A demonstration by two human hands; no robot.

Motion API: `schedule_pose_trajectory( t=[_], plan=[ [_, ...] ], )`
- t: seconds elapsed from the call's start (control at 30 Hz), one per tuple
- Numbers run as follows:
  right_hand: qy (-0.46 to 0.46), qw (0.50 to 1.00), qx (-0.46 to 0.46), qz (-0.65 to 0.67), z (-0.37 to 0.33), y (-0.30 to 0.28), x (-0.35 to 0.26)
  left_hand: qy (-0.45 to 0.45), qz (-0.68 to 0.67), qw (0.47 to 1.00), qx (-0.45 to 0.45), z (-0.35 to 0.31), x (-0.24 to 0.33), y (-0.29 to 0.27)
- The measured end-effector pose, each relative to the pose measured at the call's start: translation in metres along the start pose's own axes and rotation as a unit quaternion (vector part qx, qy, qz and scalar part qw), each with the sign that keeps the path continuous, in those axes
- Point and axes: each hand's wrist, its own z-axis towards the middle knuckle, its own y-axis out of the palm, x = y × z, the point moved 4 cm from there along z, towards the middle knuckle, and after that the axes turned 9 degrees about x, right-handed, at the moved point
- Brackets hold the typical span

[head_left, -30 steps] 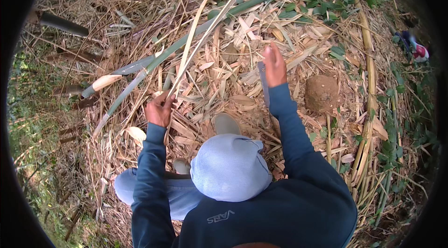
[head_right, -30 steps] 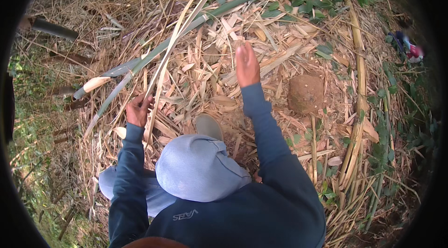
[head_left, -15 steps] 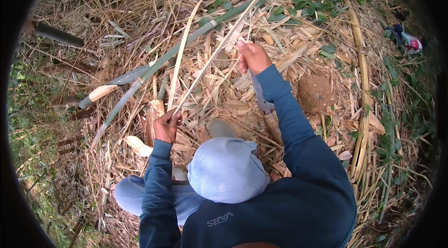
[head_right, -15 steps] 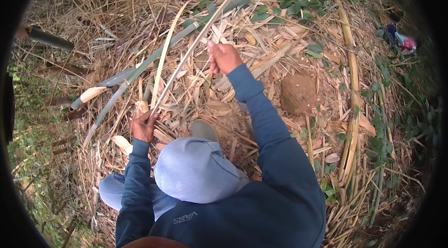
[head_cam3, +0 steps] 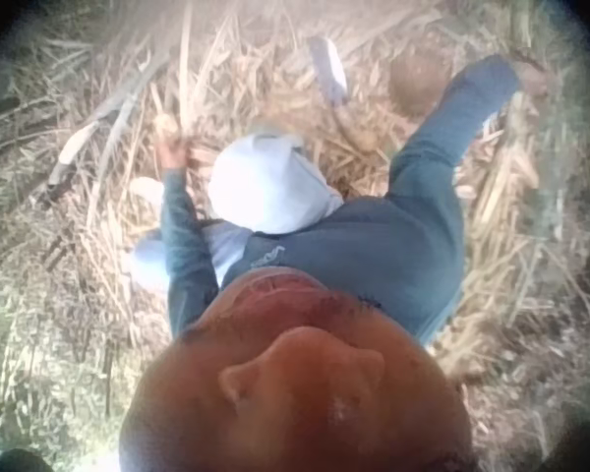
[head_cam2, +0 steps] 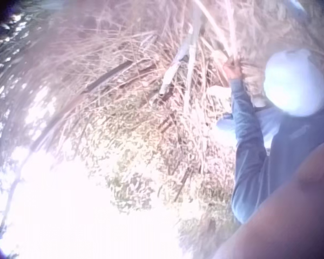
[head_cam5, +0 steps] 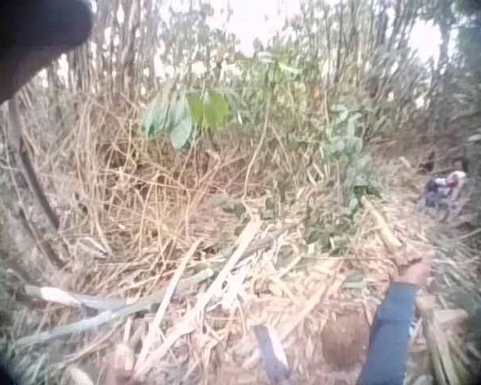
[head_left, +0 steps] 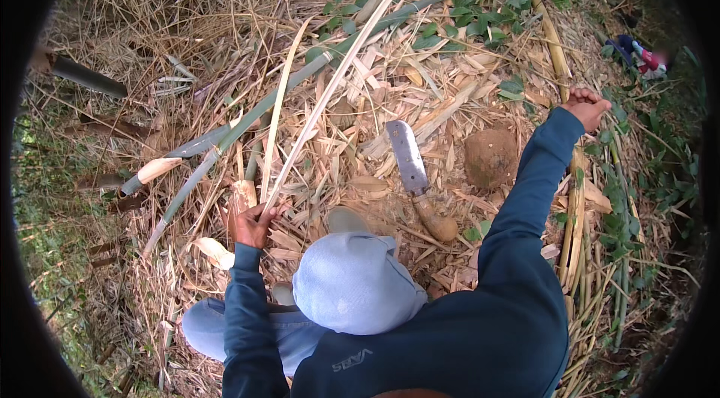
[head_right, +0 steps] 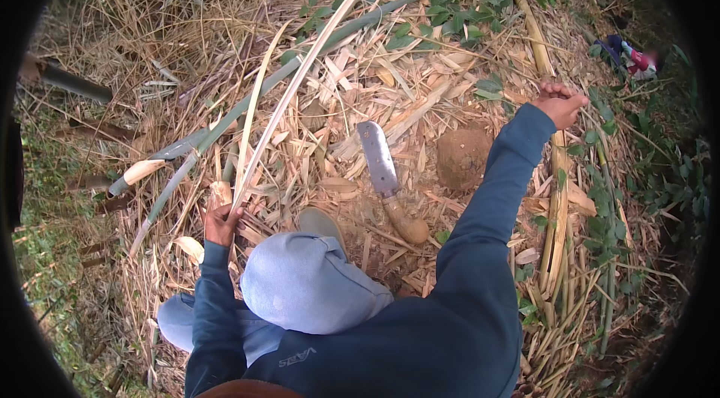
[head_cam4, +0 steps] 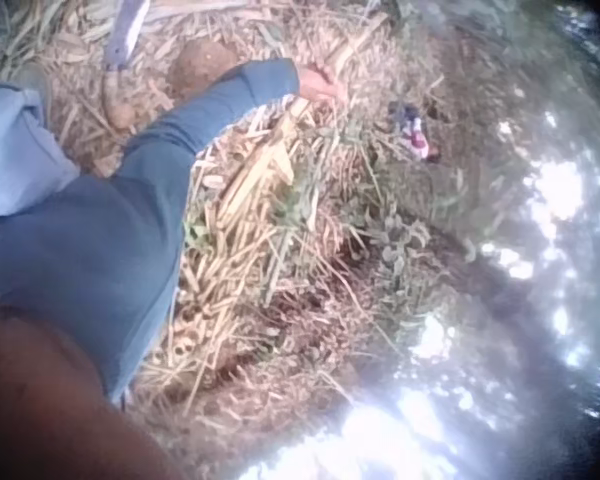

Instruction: The person sits on the ground in a wooded area and uses a large knife to split a bamboo stalk into thin strips. They repeatedly strike the bamboo with the knife and then peel the resulting strips apart by hand.

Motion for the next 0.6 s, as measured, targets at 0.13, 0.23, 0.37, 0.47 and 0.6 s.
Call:
schedule_pose_trajectory(
  t=[0.13, 0.23, 0.37, 0.47, 0.6],
  plan=[
    [0.149, 0.843, -0.315, -0.41, -0.048, -0.017, 0.107, -0.01, 0.044, 0.999, -0.029, -0.012, 0.011, 0.0],
    [0.171, 0.812, -0.405, -0.384, -0.126, 0.023, 0.143, 0.001, 0.086, 0.996, -0.033, -0.019, -0.001, -0.002],
    [0.169, 0.863, -0.407, -0.247, -0.154, 0.071, 0.185, -0.023, 0.055, 0.998, -0.038, -0.036, 0.024, 0.004],
    [0.367, 0.718, -0.485, -0.338, -0.17, 0.075, 0.184, 0.043, 0.087, 0.994, -0.047, -0.042, 0.046, 0.013],
    [0.444, 0.799, -0.35, -0.203, -0.172, 0.074, 0.174, 0.027, 0.035, 0.999, -0.021, -0.038, 0.015, 0.009]
  ],
)
